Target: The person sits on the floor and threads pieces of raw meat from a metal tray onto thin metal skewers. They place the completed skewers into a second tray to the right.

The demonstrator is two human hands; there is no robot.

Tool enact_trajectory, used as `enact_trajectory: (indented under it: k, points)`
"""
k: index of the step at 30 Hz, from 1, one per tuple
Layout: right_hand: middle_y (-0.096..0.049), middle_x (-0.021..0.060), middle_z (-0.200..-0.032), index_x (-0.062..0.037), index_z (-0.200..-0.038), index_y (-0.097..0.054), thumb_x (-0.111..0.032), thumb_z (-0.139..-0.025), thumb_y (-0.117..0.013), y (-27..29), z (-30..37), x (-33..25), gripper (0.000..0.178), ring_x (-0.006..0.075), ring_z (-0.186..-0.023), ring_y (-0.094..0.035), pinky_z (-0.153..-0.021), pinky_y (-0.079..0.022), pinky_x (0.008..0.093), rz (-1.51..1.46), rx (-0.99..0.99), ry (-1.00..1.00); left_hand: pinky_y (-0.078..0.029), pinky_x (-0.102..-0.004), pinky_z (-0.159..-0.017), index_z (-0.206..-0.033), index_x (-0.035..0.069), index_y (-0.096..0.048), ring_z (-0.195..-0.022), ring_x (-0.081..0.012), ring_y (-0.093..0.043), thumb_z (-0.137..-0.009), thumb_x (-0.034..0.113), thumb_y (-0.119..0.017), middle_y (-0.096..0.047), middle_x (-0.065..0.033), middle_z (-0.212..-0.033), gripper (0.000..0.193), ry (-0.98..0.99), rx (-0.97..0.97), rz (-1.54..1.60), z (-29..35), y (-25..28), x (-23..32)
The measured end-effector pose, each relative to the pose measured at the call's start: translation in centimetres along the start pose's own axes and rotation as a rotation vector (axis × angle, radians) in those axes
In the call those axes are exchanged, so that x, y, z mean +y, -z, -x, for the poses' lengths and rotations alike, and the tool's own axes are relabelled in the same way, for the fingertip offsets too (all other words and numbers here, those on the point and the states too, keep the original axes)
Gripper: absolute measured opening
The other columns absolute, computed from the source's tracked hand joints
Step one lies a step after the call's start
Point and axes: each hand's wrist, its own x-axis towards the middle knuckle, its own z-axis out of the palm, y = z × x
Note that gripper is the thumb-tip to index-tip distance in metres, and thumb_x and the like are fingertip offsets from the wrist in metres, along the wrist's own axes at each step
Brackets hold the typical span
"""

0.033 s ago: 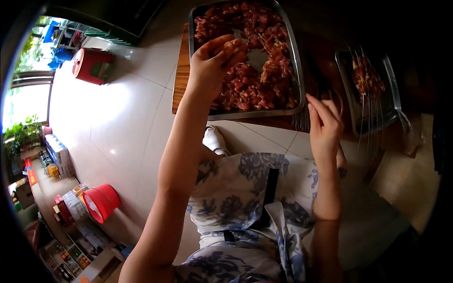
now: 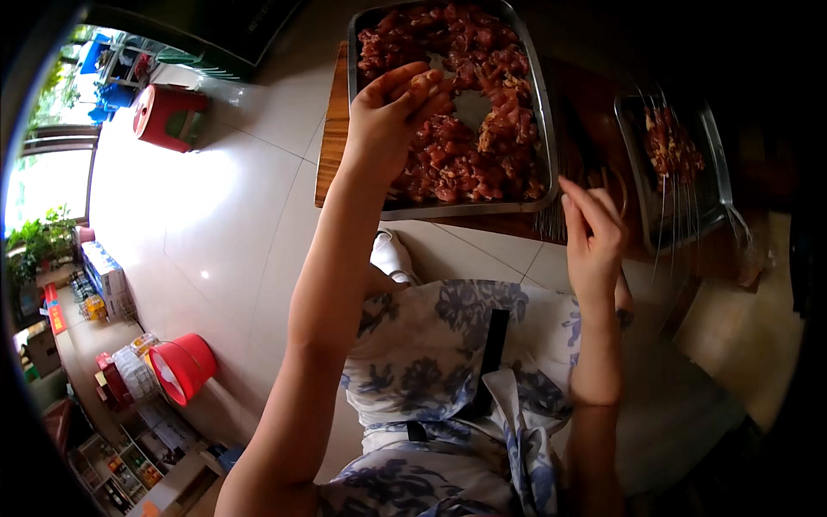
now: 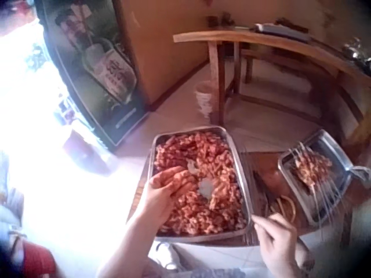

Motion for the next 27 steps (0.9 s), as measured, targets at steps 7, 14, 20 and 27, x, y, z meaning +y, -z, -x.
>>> enact_trajectory:
  k: [7,14,20,27]
  points:
    - [-0.058,0.0091,-0.077,0.0012,-0.102,-0.067,0.002,-0.087,-0.059,-0.4,0.5,-0.7,0.018,0.0141,-0.064,-0.056,-0.057,-0.045,0.0232,-0.166,-0.142,-0.070,-0.053,-0.0386,-0.092,-0.122,-0.009,-0.047,-0.103,-0.0292,-0.061,-0.091,0.000,-0.054,-0.059,-0.0187,-0.112,0.033,-0.071,0.032,0.141,-0.7,0.2,0.1]
    - [-0.058,0.0089,-0.076,0.0014,-0.103,-0.066,0.002,-0.087,-0.059,-0.6,0.8,-0.6,0.018,0.0141,-0.063,-0.056,-0.056,-0.045,0.0236,-0.132,-0.111,-0.078,-0.054,-0.0398,-0.091,-0.119,-0.009,-0.049,-0.101,-0.0291,-0.062,-0.091,0.000,-0.054,-0.061,-0.0168,-0.107,0.030,-0.103,0.055,0.138,-0.4,-0.7,-0.1]
    - [-0.057,0.0083,-0.074,0.0017,-0.102,-0.066,0.002,-0.086,-0.059,-1.3,1.3,-0.7,0.017,0.0141,-0.061,-0.053,-0.054,-0.043,0.0243,-0.120,-0.070,-0.082,-0.053,-0.0399,-0.093,-0.119,-0.006,-0.051,-0.102,-0.0285,-0.061,-0.091,0.000,-0.054,-0.062,-0.0135,-0.106,0.029,-0.109,0.013,0.157,-0.2,-0.9,-0.8]
    - [-0.058,0.0082,-0.076,0.0025,-0.100,-0.066,0.000,-0.086,-0.060,-2.4,1.8,0.1,0.016,0.0136,-0.065,-0.055,-0.058,-0.044,0.0240,-0.253,-0.090,-0.134,-0.052,-0.0402,-0.092,-0.120,-0.003,-0.053,-0.103,-0.0266,-0.061,-0.091,-0.002,-0.050,-0.063,-0.0098,-0.105,0.029,-0.015,-0.158,0.230,0.0,-0.3,-1.0]
